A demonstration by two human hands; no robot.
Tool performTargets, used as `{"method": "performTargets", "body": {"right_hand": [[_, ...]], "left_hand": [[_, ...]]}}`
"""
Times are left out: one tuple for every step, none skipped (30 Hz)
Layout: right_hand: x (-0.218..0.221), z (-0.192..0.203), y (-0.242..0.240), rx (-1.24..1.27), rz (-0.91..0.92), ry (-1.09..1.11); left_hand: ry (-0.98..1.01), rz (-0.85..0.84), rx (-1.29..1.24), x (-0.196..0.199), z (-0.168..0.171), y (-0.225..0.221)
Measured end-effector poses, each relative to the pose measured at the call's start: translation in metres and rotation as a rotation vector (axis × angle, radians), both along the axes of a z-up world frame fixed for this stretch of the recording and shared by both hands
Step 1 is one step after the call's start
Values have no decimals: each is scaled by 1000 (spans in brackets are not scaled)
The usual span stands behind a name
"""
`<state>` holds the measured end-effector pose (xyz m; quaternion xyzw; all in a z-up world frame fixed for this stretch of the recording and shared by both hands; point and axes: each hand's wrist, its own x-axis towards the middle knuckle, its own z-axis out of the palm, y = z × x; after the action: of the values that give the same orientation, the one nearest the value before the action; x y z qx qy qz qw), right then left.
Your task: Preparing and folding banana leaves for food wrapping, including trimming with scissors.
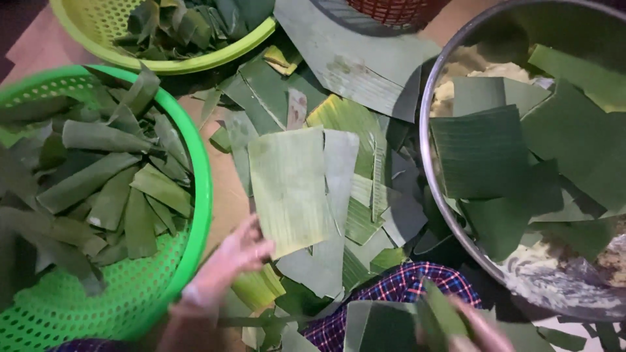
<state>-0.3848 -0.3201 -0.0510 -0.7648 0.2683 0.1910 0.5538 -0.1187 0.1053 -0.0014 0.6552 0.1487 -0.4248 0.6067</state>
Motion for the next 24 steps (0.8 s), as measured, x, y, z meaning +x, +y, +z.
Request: {"method": "performTargets", "body": {"right_hand": [[74,69,55,-8,2,2],[131,86,90,-12,4,-3],[181,123,135,154,-171,54],[218,176,188,319,-342,108],[232,150,201,315,-335,101],[245,123,215,294,-331,10],[259,95,230,273,-328,-82],[271,68,238,272,-324,-77],[282,40,247,283,-350,-112],[294,13,258,294,-371,-148],[296,6,261,293,-364,-144],[299,-1,264,190,-316,-174],[301,-8,266,88,-267,-204],[298,-7,268,82,-260,-199],[294,-6,271,38,-263,-240],[288,-4,273,-5,-265,-278],[284,0,271,-11,-256,-271],[281,4,270,-52,-164,-261],[276,9,269,-92,-73,-249],[276,20,255,-95,-71,-250],[274,31,242,-183,-27,-281],[272,43,228,-272,21,-311],[269,30,206,-278,27,-311],[267,19,182,-422,-6,-221]], "left_hand": [[4,-21,201,12,1,-3],[-1,-18,198,14,-28,-6],[-153,97,302,16,-57,-8],[-305,218,404,20,-87,-10],[-311,226,400,16,-97,-13],[-357,310,340,11,-107,-15],[-403,393,278,7,-119,-17],[-398,396,280,6,-84,-25],[-401,412,221,5,-48,-32],[-406,432,162,5,-12,-39],[-402,440,163,5,-24,-38],[-295,559,-36,5,-36,-38],[-186,674,-237,5,-48,-38],[-179,682,-240,8,-49,-39],[-178,705,-216,11,-50,-41],[-174,729,-190,13,-51,-42],[-165,738,-192,10,-48,-44],[-226,567,-119,9,-44,-45],[-285,394,-47,7,-40,-47],[-285,395,-50,8,-59,-38],[-128,542,-113,9,-78,-30],[35,689,-179,8,-98,-22],[38,694,-185,12,-89,-18],[-38,761,-241,19,-81,-16]]}}
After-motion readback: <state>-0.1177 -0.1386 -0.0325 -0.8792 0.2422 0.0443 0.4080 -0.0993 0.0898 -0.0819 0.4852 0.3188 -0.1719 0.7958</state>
